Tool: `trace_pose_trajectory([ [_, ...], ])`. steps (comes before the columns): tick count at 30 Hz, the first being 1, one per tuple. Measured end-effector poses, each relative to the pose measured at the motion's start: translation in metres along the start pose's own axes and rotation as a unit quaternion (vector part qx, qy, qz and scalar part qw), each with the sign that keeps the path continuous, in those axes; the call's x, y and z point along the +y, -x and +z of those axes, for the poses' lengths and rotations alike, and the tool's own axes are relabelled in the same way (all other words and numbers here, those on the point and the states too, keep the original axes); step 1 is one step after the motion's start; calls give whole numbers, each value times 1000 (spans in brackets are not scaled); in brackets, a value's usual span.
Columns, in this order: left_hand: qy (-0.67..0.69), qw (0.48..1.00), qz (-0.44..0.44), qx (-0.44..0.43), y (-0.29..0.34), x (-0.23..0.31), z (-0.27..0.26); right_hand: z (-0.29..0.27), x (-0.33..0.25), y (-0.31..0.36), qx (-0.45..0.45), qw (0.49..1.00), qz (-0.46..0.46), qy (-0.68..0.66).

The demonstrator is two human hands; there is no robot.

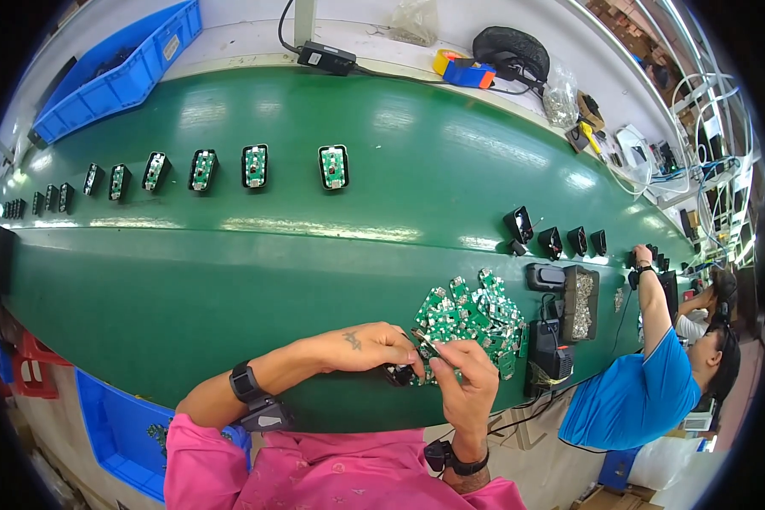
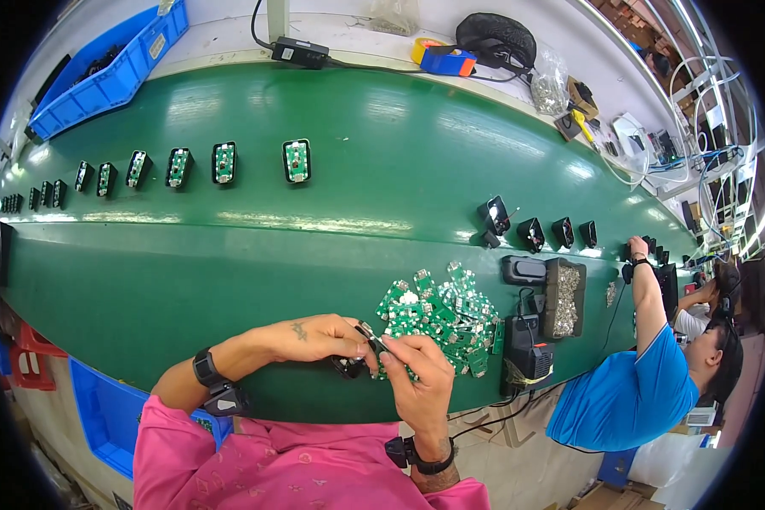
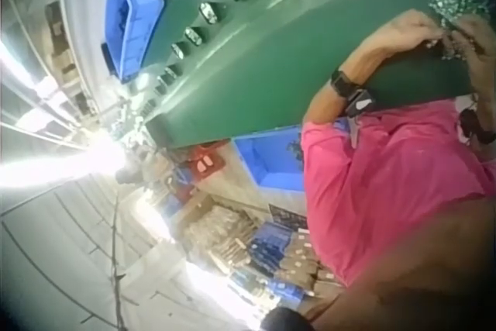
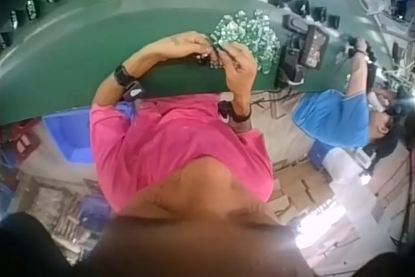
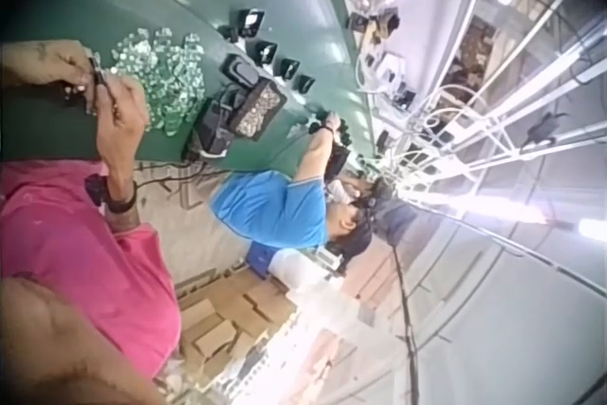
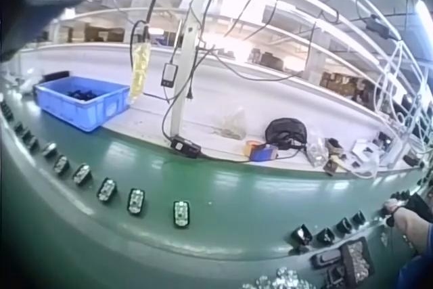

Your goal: The person assembles electronic devices by hand, picking up a green circuit board and a black plastic housing, fitting the board into the housing, and pressing them together. The person then places the assembled unit onto the green conveyor belt and repeats the process.

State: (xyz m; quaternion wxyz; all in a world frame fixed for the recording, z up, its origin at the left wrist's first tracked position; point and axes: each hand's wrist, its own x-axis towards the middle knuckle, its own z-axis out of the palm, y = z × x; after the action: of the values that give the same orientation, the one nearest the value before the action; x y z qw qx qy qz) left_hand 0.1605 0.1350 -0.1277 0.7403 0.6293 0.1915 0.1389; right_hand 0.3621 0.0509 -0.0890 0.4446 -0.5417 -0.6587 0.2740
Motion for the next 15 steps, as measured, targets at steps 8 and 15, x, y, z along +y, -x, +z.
trace_pose_trajectory([
  [8,-37,999,33,-15,-5,-2,2,6,0,4,8,1000,3,6],
  [15,66,992,-107,22,0,15,3,5,5,6,-1,994,-59,88],
])
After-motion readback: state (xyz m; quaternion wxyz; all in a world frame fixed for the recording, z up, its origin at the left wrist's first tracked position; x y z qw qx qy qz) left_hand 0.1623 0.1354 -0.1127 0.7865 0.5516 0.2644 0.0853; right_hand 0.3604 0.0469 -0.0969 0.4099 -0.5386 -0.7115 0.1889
